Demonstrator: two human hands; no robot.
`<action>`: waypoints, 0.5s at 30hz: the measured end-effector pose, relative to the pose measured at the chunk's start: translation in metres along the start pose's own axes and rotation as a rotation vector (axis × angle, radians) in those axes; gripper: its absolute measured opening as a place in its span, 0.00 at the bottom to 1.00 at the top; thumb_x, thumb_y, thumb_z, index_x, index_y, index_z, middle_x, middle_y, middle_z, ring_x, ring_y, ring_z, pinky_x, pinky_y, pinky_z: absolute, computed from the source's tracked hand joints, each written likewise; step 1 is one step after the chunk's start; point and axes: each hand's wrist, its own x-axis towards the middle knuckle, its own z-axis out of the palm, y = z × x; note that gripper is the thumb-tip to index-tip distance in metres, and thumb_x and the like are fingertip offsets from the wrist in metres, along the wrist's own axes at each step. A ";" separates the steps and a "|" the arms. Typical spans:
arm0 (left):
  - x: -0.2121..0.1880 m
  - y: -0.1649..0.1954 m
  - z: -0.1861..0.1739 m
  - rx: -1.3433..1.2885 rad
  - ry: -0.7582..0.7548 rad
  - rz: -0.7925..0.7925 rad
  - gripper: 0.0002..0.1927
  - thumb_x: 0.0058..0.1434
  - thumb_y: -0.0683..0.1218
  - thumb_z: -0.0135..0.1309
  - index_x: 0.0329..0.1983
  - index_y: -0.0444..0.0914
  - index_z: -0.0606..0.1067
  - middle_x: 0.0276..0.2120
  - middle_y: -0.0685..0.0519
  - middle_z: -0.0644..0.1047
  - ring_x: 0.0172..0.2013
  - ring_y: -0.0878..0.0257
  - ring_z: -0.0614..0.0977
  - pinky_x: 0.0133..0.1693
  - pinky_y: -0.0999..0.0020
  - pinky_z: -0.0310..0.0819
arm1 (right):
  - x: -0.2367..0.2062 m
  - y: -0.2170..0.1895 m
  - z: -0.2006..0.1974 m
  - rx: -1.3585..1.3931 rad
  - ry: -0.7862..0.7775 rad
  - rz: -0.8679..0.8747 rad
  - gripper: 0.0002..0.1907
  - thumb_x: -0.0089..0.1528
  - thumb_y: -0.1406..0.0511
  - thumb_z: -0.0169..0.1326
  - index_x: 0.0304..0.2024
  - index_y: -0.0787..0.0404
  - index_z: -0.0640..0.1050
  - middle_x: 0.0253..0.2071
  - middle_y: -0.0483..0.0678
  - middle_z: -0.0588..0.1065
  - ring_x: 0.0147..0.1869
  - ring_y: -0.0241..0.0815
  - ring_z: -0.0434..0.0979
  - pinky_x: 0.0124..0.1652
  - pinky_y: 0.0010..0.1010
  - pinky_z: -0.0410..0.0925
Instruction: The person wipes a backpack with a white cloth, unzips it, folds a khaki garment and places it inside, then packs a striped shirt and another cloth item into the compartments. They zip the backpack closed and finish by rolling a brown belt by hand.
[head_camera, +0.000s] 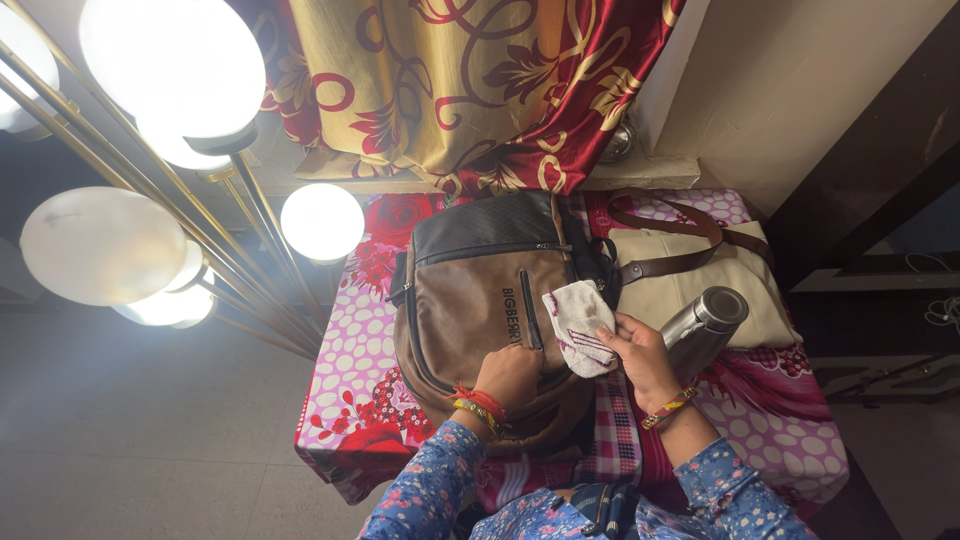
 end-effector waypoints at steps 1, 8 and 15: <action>0.000 -0.001 -0.001 -0.029 0.014 -0.011 0.05 0.57 0.43 0.55 0.33 0.38 0.79 0.33 0.44 0.81 0.39 0.45 0.83 0.39 0.49 0.77 | 0.000 0.001 0.000 -0.007 -0.003 -0.002 0.18 0.63 0.70 0.55 0.56 0.70 0.77 0.47 0.51 0.82 0.47 0.36 0.82 0.48 0.27 0.72; 0.002 -0.005 -0.024 -0.157 0.156 -0.097 0.08 0.63 0.47 0.54 0.39 0.38 0.71 0.27 0.42 0.80 0.31 0.42 0.82 0.34 0.45 0.74 | -0.007 0.003 -0.003 0.019 -0.001 0.029 0.18 0.64 0.70 0.55 0.55 0.72 0.77 0.46 0.52 0.82 0.47 0.37 0.82 0.48 0.27 0.72; 0.012 -0.017 -0.055 -0.230 0.386 -0.213 0.07 0.62 0.44 0.53 0.41 0.39 0.70 0.27 0.40 0.80 0.31 0.39 0.82 0.35 0.44 0.74 | -0.014 0.002 0.007 0.096 -0.019 0.031 0.18 0.64 0.70 0.54 0.56 0.70 0.77 0.46 0.52 0.82 0.47 0.37 0.82 0.48 0.27 0.72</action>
